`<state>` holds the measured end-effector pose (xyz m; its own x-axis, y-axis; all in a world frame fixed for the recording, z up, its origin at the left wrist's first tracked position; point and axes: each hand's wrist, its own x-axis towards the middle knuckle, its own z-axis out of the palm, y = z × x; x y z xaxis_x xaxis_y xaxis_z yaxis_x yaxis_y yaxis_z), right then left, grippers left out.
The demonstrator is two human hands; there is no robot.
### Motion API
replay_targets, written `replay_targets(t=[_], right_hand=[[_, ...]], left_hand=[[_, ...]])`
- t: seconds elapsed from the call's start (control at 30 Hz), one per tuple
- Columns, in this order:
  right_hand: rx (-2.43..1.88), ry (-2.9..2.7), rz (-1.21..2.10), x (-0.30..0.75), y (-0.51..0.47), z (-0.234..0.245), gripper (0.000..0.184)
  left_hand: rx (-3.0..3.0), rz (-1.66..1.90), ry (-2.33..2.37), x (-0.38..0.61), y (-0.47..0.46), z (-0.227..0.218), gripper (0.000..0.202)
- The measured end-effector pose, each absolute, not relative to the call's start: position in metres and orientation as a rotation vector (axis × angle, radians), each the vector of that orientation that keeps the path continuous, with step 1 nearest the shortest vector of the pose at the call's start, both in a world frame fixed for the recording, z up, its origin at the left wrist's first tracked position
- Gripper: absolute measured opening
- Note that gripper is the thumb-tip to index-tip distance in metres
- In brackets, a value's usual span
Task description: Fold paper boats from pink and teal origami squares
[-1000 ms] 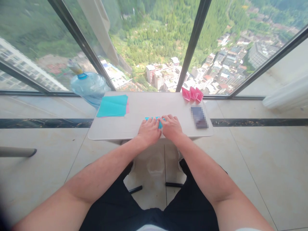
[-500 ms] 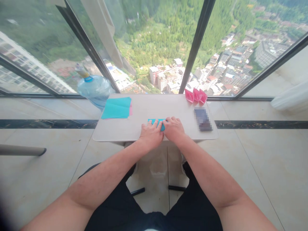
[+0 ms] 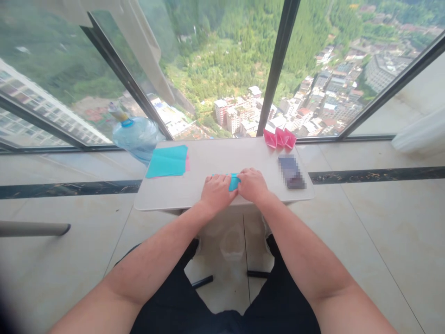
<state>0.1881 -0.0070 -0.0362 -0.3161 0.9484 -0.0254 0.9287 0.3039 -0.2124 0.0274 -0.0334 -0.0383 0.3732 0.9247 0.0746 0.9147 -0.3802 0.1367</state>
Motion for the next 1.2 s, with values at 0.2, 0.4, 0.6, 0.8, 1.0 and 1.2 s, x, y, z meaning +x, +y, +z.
replay_targets(t=[0.2,0.4,0.6,0.8,1.0,1.2], right_hand=[[-1.647,-2.274,0.387,0.2,0.001,-0.049,0.053],[-1.648,-2.211,0.464,0.204,0.009,-0.055,0.046],[-1.575,-1.887,0.546,0.191,0.014,-0.041,0.016],[-1.309,-1.537,0.968,0.185,0.016,-0.032,0.036],[-1.402,-1.526,1.111,0.189,0.02,-0.032,0.022],[-1.653,-1.85,1.098,0.191,0.026,-0.033,0.011]], left_hand=[[2.544,0.201,1.721,0.025,-0.021,-0.034,0.035],[2.575,0.174,1.672,0.025,-0.019,-0.031,0.032],[2.477,0.371,1.64,0.024,-0.015,-0.031,0.033],[1.443,0.99,1.418,0.024,0.005,-0.03,0.021],[0.89,1.121,1.18,0.018,0.014,-0.035,0.038],[1.801,0.936,1.629,-0.009,0.028,-0.041,0.03]])
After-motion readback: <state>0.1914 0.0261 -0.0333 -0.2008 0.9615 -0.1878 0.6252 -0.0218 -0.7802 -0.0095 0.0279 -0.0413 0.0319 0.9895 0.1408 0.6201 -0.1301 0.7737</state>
